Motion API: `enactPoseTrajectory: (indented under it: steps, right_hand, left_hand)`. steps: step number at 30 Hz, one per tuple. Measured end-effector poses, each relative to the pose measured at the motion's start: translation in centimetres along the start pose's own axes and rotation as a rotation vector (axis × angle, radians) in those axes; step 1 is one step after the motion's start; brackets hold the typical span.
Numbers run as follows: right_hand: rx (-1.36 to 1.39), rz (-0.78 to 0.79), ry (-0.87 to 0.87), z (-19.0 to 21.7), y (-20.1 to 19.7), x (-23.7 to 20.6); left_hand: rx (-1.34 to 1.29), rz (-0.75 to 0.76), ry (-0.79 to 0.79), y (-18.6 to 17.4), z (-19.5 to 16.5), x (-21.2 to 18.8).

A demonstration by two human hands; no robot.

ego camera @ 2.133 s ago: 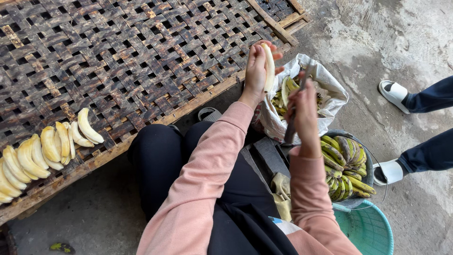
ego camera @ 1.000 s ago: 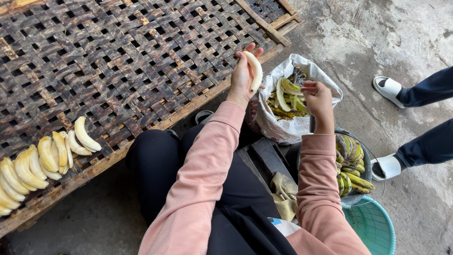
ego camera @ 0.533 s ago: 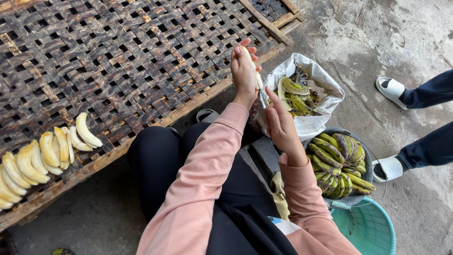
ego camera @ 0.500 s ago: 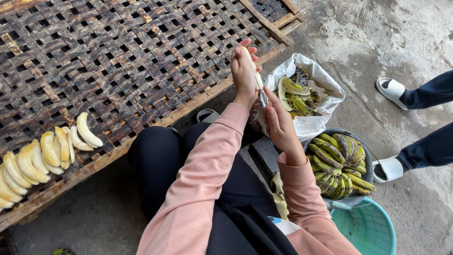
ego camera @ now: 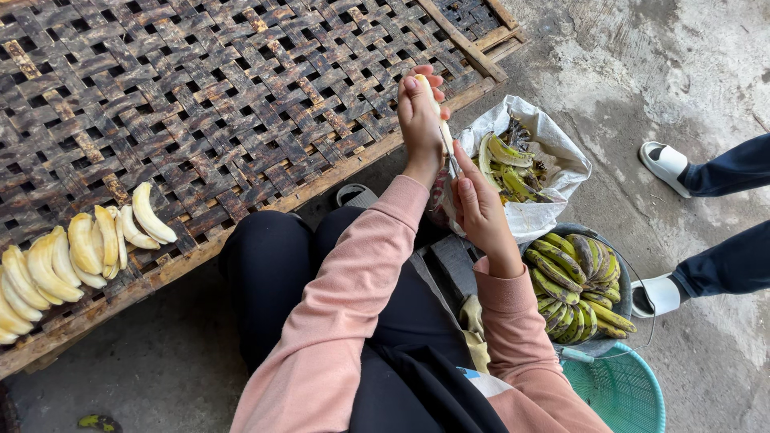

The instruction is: The person sits on the ground peeling bananas with a knife, dropping the peels into a white sack and placing the peeled bananas in rows on a woven bamboo drying rack. They take unpeeled bananas from a bunch and repeat the peeling cycle.

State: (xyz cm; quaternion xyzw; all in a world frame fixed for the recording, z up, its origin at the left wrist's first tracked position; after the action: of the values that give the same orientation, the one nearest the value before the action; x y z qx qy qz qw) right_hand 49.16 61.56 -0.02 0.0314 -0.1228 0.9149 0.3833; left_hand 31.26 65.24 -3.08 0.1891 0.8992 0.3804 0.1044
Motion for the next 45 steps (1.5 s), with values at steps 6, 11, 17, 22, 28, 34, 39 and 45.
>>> enactPoseTrajectory:
  steps: [6, 11, 17, 22, 28, 34, 39, 45]
  right_hand:
    - [-0.197, -0.066, -0.117, -0.4, -0.2, 0.5]
    - [-0.289, -0.082, -0.354, -0.2, -0.2, 1.1]
    - [-0.312, -0.097, -0.318, -0.3, -0.5, 2.5]
    - [-0.308, -0.097, -0.279, -0.2, -0.8, 3.7]
    - [-0.238, -0.091, -0.359, 0.2, -0.8, 4.5]
    - [-0.304, -0.116, -0.345, -0.2, -0.8, 4.7]
    - [-0.519, -0.158, -0.323, 0.9, -0.5, 4.7]
    - [-1.302, -0.370, -0.456, 3.7, 0.6, 4.2]
  left_hand:
    - [-0.117, 0.039, -0.060, 0.3, 0.0, -0.3]
    - [-0.271, 0.038, -0.304, 0.3, 0.7, -1.2]
    - [-0.333, 0.071, -0.454, 0.3, 1.9, -1.8]
    - [-0.416, 0.140, -0.588, -0.2, 4.0, -1.5]
    - [-0.598, 0.324, -0.597, -0.1, 5.0, -1.5]
    - [-0.450, 0.301, -0.586, -0.4, 4.2, -2.1]
    - [-0.543, 0.434, -0.601, -0.2, 2.6, -2.4]
    - [-0.340, 0.339, -0.642, -1.6, 3.0, -1.6]
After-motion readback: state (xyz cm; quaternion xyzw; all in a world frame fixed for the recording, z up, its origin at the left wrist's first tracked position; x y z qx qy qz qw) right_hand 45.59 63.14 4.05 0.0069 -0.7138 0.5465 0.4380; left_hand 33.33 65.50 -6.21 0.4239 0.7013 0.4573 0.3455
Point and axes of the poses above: each hand's wrist, its own x-axis towards the middle knuckle, its own y-axis out of the palm, z = x × y, the point moved 3 cm from there along x, towards the middle knuckle, and after that the axes turned 9 degrees about -z, right-handed, at the moved point
